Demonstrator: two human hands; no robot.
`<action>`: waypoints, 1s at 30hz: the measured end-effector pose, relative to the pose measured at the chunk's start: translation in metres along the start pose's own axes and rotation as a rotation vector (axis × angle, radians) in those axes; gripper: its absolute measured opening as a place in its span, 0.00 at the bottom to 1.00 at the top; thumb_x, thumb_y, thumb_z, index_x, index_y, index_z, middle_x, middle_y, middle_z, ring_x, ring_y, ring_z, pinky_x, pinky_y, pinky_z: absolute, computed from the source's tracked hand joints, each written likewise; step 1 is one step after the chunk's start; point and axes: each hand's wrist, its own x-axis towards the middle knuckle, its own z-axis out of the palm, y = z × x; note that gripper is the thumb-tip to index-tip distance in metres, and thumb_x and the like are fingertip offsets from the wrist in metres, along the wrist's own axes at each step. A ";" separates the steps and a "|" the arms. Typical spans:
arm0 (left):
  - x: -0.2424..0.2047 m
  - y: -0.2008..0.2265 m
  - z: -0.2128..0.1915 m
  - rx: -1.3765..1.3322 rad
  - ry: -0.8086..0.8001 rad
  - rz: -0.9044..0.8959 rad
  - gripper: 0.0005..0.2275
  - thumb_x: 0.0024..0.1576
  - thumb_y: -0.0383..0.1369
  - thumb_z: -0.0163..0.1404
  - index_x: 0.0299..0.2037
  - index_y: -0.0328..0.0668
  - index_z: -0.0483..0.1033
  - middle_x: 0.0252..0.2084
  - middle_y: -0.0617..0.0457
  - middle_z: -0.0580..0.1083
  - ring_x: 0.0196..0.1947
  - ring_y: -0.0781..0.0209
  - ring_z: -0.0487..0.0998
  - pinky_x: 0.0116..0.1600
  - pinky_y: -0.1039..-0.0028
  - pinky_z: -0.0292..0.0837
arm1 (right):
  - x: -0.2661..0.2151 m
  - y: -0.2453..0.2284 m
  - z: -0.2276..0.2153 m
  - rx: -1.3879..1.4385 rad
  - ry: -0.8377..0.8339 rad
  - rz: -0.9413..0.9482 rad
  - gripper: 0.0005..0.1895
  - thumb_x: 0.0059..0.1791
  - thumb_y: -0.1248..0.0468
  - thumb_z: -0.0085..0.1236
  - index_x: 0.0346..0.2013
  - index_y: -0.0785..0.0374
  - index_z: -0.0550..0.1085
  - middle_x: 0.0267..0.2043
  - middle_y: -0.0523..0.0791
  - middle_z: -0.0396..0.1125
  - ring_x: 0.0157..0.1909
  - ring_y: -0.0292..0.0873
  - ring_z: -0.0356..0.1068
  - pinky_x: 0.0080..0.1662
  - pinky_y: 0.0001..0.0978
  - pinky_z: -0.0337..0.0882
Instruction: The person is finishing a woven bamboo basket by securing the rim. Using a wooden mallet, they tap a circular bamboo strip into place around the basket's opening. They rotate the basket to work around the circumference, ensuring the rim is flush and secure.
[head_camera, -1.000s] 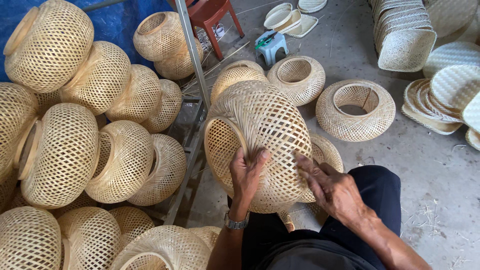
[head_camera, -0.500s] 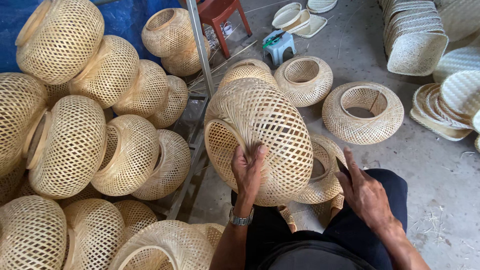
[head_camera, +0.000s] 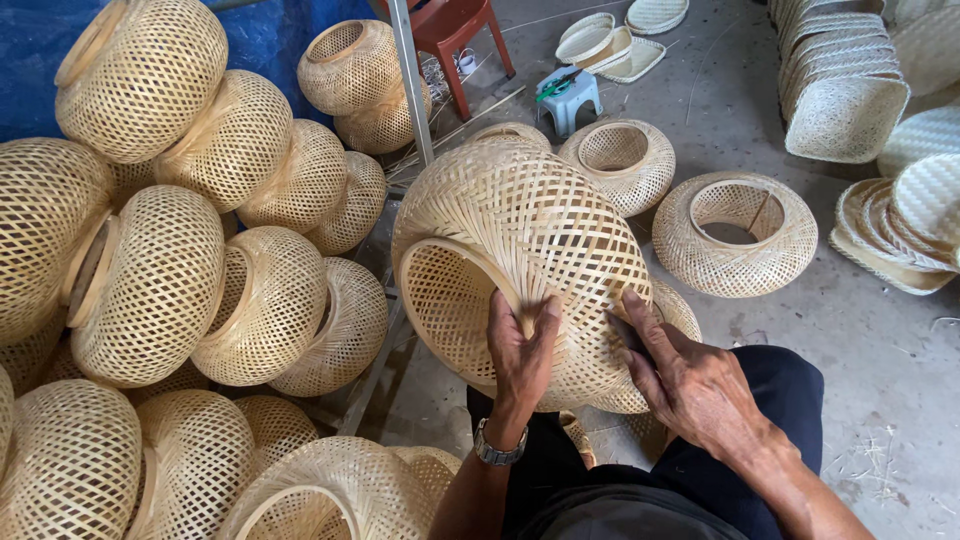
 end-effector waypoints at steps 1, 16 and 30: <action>-0.002 -0.002 -0.001 0.029 0.000 0.012 0.12 0.62 0.31 0.56 0.49 0.34 0.68 0.36 0.55 0.72 0.34 0.72 0.72 0.39 0.80 0.74 | 0.001 0.001 0.001 -0.003 -0.021 0.019 0.41 0.46 0.62 0.60 0.72 0.62 0.55 0.38 0.54 0.74 0.26 0.53 0.74 0.30 0.44 0.76; -0.005 0.020 0.001 0.127 0.005 0.049 0.14 0.62 0.32 0.55 0.48 0.31 0.64 0.35 0.49 0.77 0.35 0.67 0.80 0.38 0.79 0.80 | 0.016 -0.002 -0.004 -0.132 0.012 -0.041 0.41 0.46 0.61 0.61 0.72 0.61 0.56 0.35 0.51 0.74 0.25 0.51 0.73 0.28 0.44 0.75; -0.011 0.014 0.008 0.069 0.022 0.050 0.14 0.62 0.27 0.53 0.53 0.29 0.63 0.45 0.42 0.76 0.43 0.60 0.82 0.47 0.74 0.84 | 0.003 0.003 0.026 -0.106 0.042 -0.023 0.36 0.47 0.61 0.60 0.70 0.51 0.64 0.30 0.48 0.69 0.22 0.48 0.70 0.25 0.42 0.74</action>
